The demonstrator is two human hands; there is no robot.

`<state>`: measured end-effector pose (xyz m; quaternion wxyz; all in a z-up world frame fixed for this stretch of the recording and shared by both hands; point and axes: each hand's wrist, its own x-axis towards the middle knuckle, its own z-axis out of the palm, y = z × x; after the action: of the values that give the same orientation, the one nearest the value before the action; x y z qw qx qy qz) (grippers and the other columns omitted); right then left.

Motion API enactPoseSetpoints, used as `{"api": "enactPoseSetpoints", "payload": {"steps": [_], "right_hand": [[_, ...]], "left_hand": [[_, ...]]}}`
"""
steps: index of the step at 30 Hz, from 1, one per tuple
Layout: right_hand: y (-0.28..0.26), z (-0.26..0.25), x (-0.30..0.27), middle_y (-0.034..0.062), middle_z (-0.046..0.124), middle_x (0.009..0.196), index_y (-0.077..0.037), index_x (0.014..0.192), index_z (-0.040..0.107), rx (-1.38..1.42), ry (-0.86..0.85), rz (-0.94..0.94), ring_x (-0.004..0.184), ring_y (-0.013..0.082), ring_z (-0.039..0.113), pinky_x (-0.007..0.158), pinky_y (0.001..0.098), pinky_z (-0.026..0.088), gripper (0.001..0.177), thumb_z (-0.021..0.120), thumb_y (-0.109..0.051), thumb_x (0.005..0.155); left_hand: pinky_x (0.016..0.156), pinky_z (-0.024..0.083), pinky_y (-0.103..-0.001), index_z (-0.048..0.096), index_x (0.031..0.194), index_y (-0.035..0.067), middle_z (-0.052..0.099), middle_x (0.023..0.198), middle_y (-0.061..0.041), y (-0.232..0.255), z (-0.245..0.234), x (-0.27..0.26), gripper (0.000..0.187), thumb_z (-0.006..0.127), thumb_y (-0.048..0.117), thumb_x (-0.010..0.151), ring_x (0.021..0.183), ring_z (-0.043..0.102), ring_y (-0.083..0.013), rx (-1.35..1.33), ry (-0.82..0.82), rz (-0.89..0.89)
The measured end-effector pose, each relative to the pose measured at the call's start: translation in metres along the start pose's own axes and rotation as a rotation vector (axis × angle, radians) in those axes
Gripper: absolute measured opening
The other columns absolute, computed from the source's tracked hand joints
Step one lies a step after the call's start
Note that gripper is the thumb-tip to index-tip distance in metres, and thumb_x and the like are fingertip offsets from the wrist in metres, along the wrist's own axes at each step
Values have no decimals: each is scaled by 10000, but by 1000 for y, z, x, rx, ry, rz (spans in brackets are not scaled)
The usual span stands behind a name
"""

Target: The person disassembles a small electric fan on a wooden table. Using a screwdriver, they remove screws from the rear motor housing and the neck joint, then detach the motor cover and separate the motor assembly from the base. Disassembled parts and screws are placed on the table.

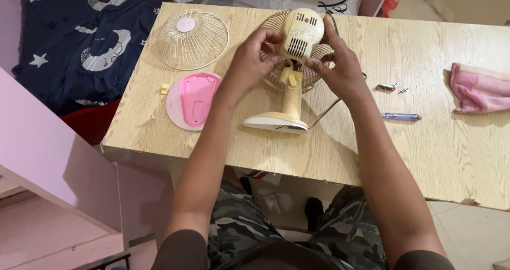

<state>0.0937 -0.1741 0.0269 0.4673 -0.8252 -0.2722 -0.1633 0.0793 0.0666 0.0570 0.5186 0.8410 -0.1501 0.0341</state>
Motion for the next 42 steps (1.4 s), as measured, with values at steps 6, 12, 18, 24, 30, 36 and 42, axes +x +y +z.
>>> {"api": "enactPoseSetpoints", "payload": {"steps": [6, 12, 18, 24, 30, 36, 42], "right_hand": [[-9, -1, 4, 121, 649, 1424, -111, 1652, 293, -23, -46, 214, 1027, 221, 677, 828, 316, 601, 1020, 880, -181, 821], [-20, -3, 15, 163, 571, 1482, -102, 1626, 251, -90, -141, 212, 1163, 280, 637, 836, 383, 587, 1150, 920, -309, 713], [-27, -7, 27, 161, 577, 1484, -100, 1614, 304, -187, -183, 292, 1299, 314, 610, 889, 439, 571, 1078, 867, -390, 742], [-17, -1, 24, 266, 486, 1542, -34, 1593, 327, -364, -175, 79, 1459, 450, 402, 1194, 560, 308, 1027, 874, -478, 845], [-7, 4, 16, 274, 510, 1536, -1, 1622, 288, -341, -151, 38, 1470, 452, 412, 1262, 576, 243, 954, 723, -529, 957], [-4, 7, 17, 327, 535, 1461, 62, 1614, 284, -391, -128, -9, 1416, 475, 457, 1222, 574, 310, 933, 650, -571, 1035], [-2, 9, 14, 303, 580, 1359, 60, 1604, 296, -362, -84, -5, 1230, 407, 578, 1053, 512, 483, 944, 581, -630, 1027]], "left_hand": [[1157, 424, -391, 481, 1306, 101, 554, 1430, -111, -7, -18, 29, 742, 936, 187, 726, 1360, 493, -279, 88, -45, 175], [1193, 291, -392, 361, 1497, 185, 480, 1576, -88, -17, -7, 30, 1002, 942, 208, 681, 1488, 415, -253, -110, -115, 89], [1219, 388, -401, 301, 1617, 246, 434, 1661, -71, -32, -6, 31, 1096, 928, 381, 728, 1507, 474, -251, -40, -71, 248], [1256, 178, -532, 280, 1620, 253, 332, 1674, -43, -38, 3, 30, 1164, 853, 601, 668, 1524, 259, -312, 256, -54, 76], [1287, 229, -516, 269, 1659, 219, 363, 1704, -58, -52, 3, 31, 1127, 630, 827, 781, 1569, 360, -250, 297, -10, 207], [1238, 272, -524, 347, 1618, 186, 455, 1631, -62, -51, 0, 31, 1056, 623, 802, 806, 1469, 500, -267, 335, 33, 227], [1208, 395, -453, 423, 1582, 107, 526, 1555, -79, -47, 1, 28, 1023, 656, 787, 854, 1361, 620, -275, 287, 107, 342]]}}
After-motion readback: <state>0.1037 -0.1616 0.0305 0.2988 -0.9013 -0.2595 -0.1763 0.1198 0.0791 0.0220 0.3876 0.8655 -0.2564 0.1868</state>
